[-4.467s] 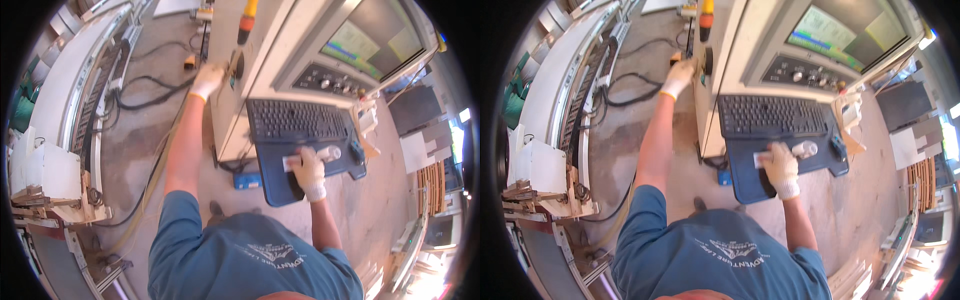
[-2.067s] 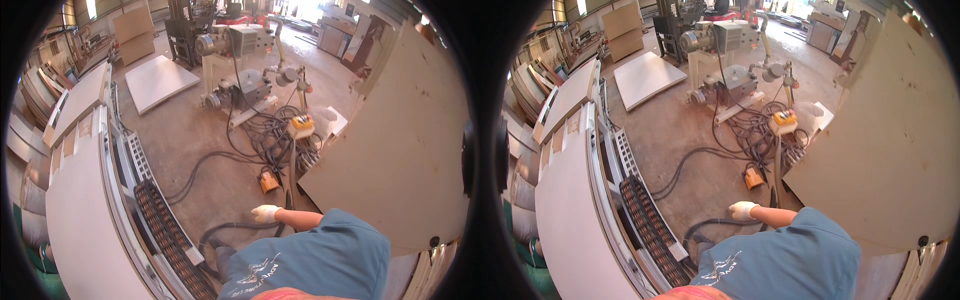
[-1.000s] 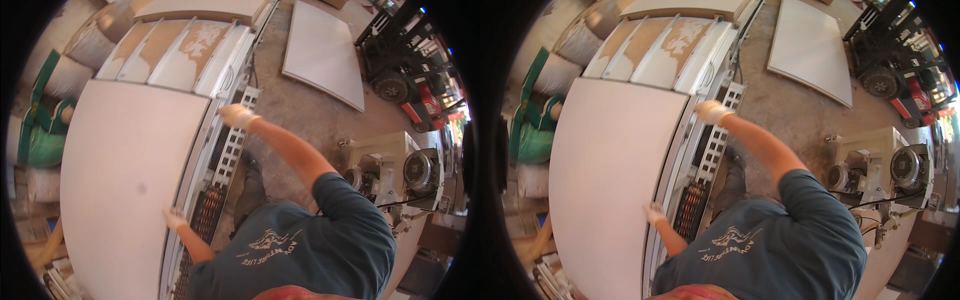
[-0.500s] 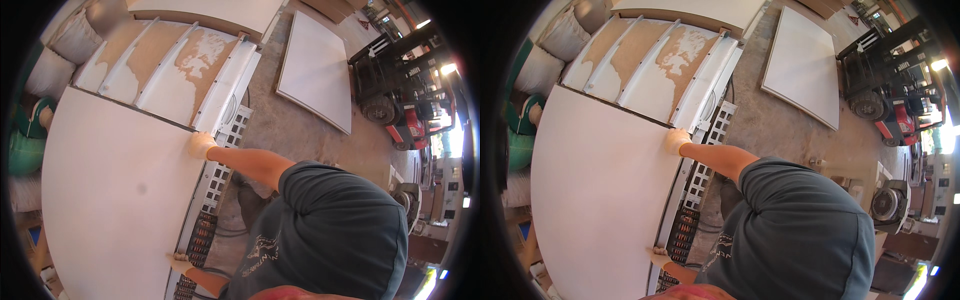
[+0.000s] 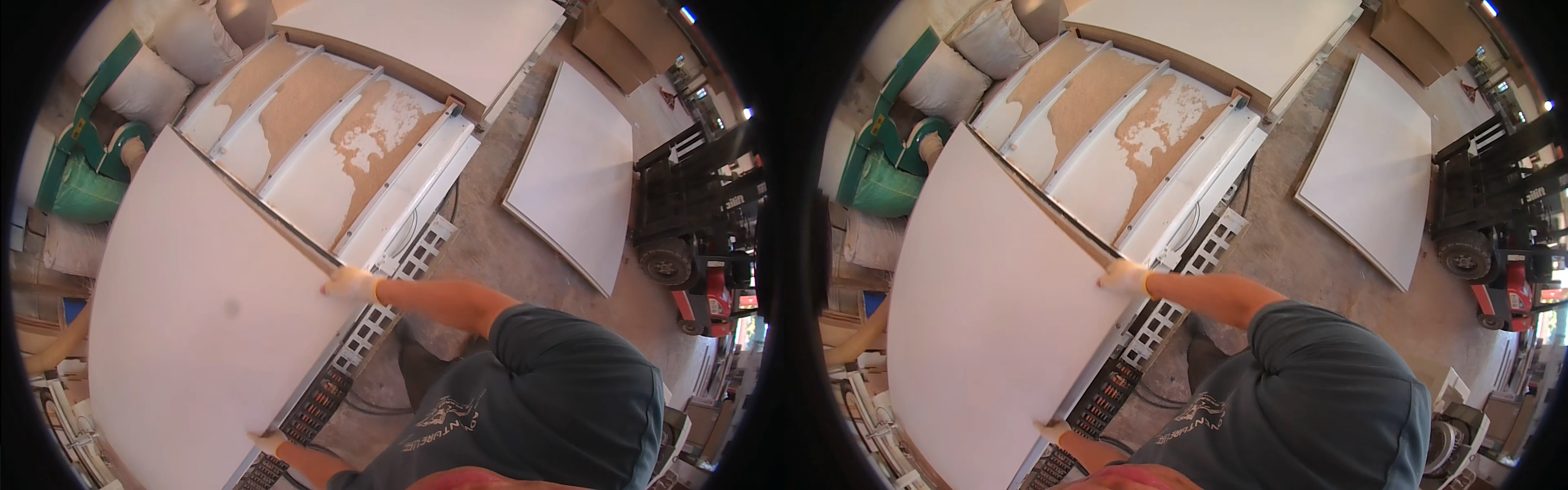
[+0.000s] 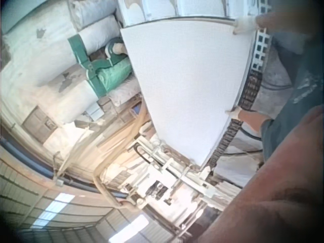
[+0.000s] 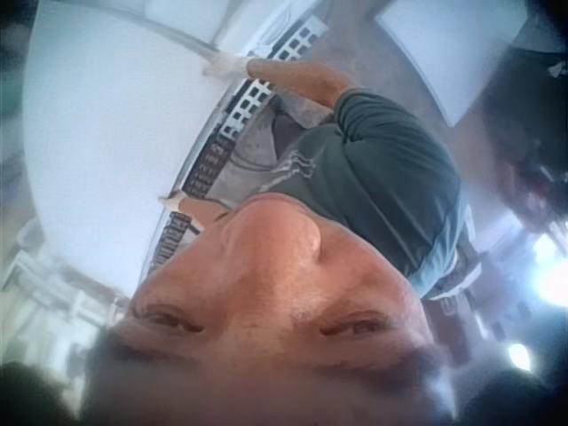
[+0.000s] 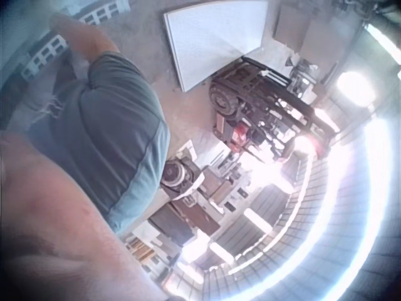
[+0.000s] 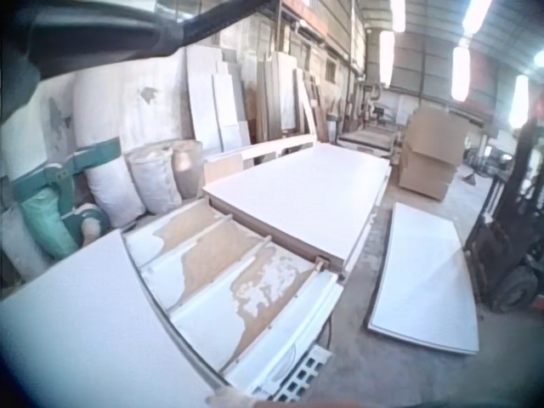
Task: The person operates a CNC machine's control panel using a mouse and keyboard, then walks to the machine bed, removes a large white panel, and places it on the floor. The person then picks up a yellow tool and walks back toward the machine.
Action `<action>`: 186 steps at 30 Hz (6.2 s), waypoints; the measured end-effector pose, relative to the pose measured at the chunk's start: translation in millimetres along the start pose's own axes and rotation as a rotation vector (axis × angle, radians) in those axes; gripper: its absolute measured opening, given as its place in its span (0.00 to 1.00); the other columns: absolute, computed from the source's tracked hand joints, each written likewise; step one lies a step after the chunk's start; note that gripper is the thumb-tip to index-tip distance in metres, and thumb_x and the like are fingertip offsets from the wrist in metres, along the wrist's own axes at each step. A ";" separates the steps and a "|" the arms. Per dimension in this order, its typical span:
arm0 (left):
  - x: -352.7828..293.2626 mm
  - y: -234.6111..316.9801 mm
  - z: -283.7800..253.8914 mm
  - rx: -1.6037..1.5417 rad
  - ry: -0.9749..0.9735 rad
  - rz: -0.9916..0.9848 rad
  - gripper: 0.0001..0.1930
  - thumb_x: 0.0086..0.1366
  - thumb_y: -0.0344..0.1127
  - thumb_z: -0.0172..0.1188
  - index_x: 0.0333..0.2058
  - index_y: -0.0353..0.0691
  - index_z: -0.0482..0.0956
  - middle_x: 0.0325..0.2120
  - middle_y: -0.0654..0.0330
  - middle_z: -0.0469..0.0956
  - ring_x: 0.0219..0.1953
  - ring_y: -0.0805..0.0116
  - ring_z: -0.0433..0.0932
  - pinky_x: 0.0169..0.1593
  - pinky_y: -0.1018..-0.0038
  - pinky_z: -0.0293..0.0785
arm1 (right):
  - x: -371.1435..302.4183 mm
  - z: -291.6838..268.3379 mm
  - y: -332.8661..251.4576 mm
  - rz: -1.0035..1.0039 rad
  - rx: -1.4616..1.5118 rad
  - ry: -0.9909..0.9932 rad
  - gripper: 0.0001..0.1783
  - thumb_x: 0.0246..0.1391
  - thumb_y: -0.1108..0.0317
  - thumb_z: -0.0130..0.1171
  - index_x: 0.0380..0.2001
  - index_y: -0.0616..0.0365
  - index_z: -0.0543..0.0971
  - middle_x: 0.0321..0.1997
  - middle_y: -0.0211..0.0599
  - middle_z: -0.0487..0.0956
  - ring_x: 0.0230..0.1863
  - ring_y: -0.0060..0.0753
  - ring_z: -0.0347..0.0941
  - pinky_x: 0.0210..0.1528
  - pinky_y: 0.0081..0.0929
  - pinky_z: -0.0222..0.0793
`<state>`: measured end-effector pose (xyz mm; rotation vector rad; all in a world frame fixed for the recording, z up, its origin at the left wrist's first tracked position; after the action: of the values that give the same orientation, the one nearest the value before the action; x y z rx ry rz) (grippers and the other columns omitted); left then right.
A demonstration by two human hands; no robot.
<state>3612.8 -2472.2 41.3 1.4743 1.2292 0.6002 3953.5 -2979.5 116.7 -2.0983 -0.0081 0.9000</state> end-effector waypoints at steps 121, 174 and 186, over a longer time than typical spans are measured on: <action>-2235.9 55.0 1841.1 0.823 -0.032 -0.443 0.24 0.79 0.40 0.54 0.67 0.36 0.62 0.57 0.45 0.80 0.55 0.49 0.82 0.59 0.58 0.80 | -204.5 -2568.9 1826.8 0.935 -0.259 0.689 0.26 0.76 0.58 0.46 0.67 0.58 0.80 0.66 0.55 0.81 0.69 0.63 0.74 0.72 0.65 0.65; -1807.5 209.1 2071.9 0.104 -0.136 -0.706 0.29 0.77 0.66 0.54 0.28 0.47 0.74 0.16 0.69 0.66 0.15 0.72 0.65 0.18 0.76 0.60 | 223.8 -2642.5 1414.1 0.251 -0.204 0.993 0.28 0.74 0.49 0.48 0.53 0.61 0.87 0.56 0.54 0.87 0.60 0.57 0.82 0.63 0.44 0.75; -1825.9 185.7 2088.3 -0.015 -0.243 -0.483 0.23 0.74 0.55 0.58 0.28 0.40 0.78 0.20 0.58 0.74 0.19 0.64 0.75 0.23 0.63 0.72 | 245.7 -2669.4 1385.7 0.454 -0.819 0.884 0.27 0.76 0.45 0.45 0.57 0.53 0.82 0.60 0.40 0.84 0.58 0.47 0.84 0.56 0.45 0.82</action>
<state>4866.5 -4953.7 27.6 1.1387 1.3184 0.1017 5336.6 -5661.0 62.1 -3.1891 0.6827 0.0960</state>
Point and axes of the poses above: each hand's wrist, its own x-axis towards the middle knuckle, its own z-axis out of the palm, y = z × x, the point moved 3 cm from there along x, towards the middle knuckle
